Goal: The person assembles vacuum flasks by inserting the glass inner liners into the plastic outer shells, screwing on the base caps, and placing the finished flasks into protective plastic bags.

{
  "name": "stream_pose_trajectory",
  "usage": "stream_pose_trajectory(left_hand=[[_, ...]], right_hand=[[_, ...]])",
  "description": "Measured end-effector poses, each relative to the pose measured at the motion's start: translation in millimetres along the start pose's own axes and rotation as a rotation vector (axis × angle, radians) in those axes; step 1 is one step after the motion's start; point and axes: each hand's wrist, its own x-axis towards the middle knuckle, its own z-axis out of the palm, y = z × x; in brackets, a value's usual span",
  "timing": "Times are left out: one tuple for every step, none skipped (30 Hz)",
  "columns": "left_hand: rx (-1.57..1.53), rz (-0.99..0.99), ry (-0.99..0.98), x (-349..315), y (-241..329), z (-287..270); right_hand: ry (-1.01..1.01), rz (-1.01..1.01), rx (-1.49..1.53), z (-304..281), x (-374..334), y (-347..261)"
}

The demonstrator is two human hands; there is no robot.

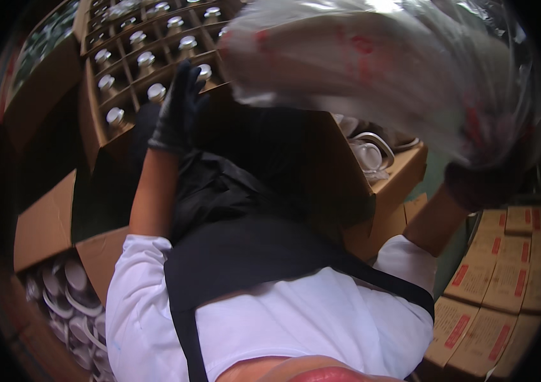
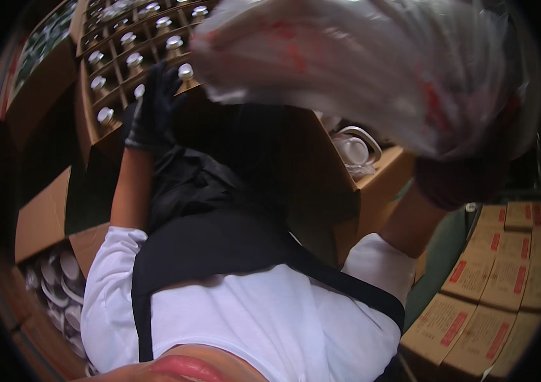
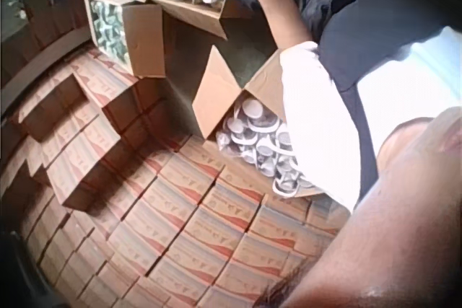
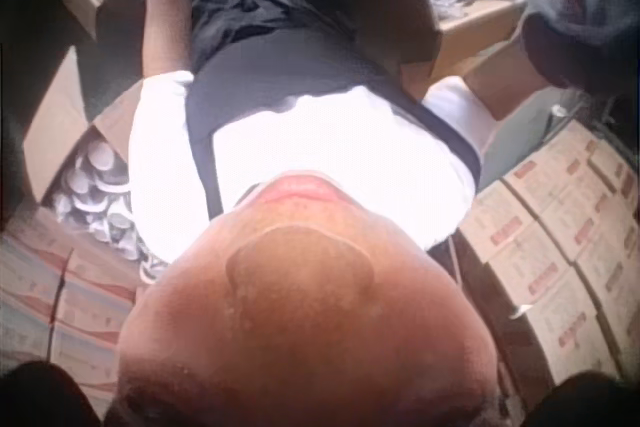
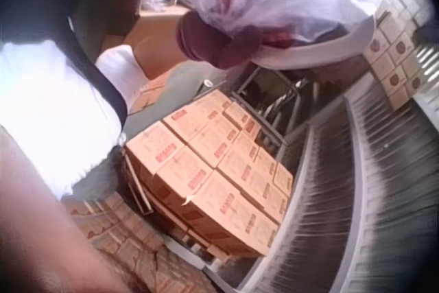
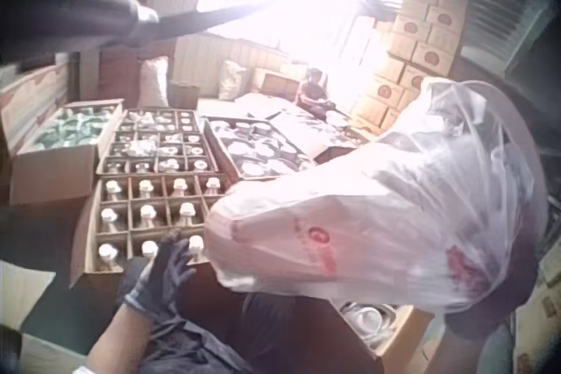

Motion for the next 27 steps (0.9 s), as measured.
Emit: stream_pose_trajectory(left_hand=[[-0.046,0.016,0.052,-4.5,17.2,-13.4],[0.061,0.094,0.129,-18.7,32.5,-31.1],[0.161,0.16,0.186,-26.3,46.0,-47.8],[0.282,0.239,0.273,-42.3,65.8,-72.8],[0.396,0.294,0.344,-55.3,77.7,-95.6],[0.473,0.334,0.433,-74.7,86.5,-122.1],[0.558,0.374,0.527,-103.3,95.1,-141.1],[0.61,0.344,0.615,-125.4,99.5,-141.9],[0.654,0.299,0.701,-147.7,99.3,-143.3],[0.694,0.351,0.663,-160.8,95.1,-154.2],[0.739,0.409,0.617,-175.0,93.9,-169.2],[0.377,0.443,0.363,-189.4,101.4,-192.0],[0.006,0.399,0.144,-205.1,106.3,-218.6],[0.121,0.465,0.313,-202.5,105.4,-200.4],[0.559,0.611,0.418,-197.5,109.0,-156.8],[0.99,0.741,0.616,-194.6,113.9,-113.2],[1.199,0.843,0.682,-204.9,133.7,-135.0],[1.417,0.952,0.752,-222.8,172.9,-173.8],[1.555,1.01,0.797,-234.6,181.1,-187.9],[1.696,1.071,0.854,-247.4,189.6,-200.2],[1.753,1.091,0.885,-256.2,186.7,-204.0],[1.812,1.11,0.92,-267.3,183.0,-207.1],[1.889,1.129,0.948,-280.4,181.2,-207.3],[1.968,1.135,0.981,-300.1,177.2,-216.0],[2.048,1.14,1.013,-318.2,171.0,-225.9],[2.053,1.005,1.029,-333.1,157.4,-233.1],[1.994,0.708,1.029,-338.9,124.1,-235.3]], right_hand=[[-0.157,0.11,0.192,-1.5,-12.7,12.8],[-0.311,0.221,0.385,-4.4,-25.6,30.9],[-0.354,0.241,0.538,-6.7,-41.1,58.3],[-0.411,0.282,0.722,-7.4,-55.2,95.2],[-0.348,0.22,0.581,8.5,-78.2,120.4],[-0.28,0.167,0.44,23.4,-101.2,147.2],[-0.284,0.196,0.323,35.3,-119.6,157.3],[-0.288,0.223,0.196,45.8,-137.8,166.5],[-0.3,0.383,0.268,44.4,-152.9,173.5],[-0.296,0.539,0.339,44.1,-165.4,182.6],[-0.262,0.528,0.388,33.1,-173.1,196.3],[-0.23,0.513,0.448,18.9,-175.5,217.8],[-0.112,0.578,0.427,25.1,-169.7,207.4],[0.019,0.632,0.384,28.1,-164.5,196.5],[-0.125,0.644,0.272,-0.5,-159.3,210.6],[-0.111,0.734,0.322,-3.7,-152.5,214.4],[-0.109,0.827,0.379,-4.5,-146.5,217.0],[-0.118,0.956,0.473,-9.5,-139.5,224.1],[-0.129,1.083,0.556,-17.9,-133.1,232.8],[-0.145,1.221,0.642,-26.7,-131.6,238.2],[-0.112,1.218,0.616,-32.2,-131.4,237.3],[-0.083,1.217,0.591,-37.0,-132.7,234.6],[-0.051,1.222,0.58,-43.8,-136.2,237.4],[-0.047,1.214,0.636,-46.1,-142.4,242.8],[-0.018,1.174,0.659,-46.9,-146.9,243.7],[0.035,1.137,0.632,-47.0,-151.7,248.6],[0.073,1.104,0.603,-44.4,-156.1,255.2]])
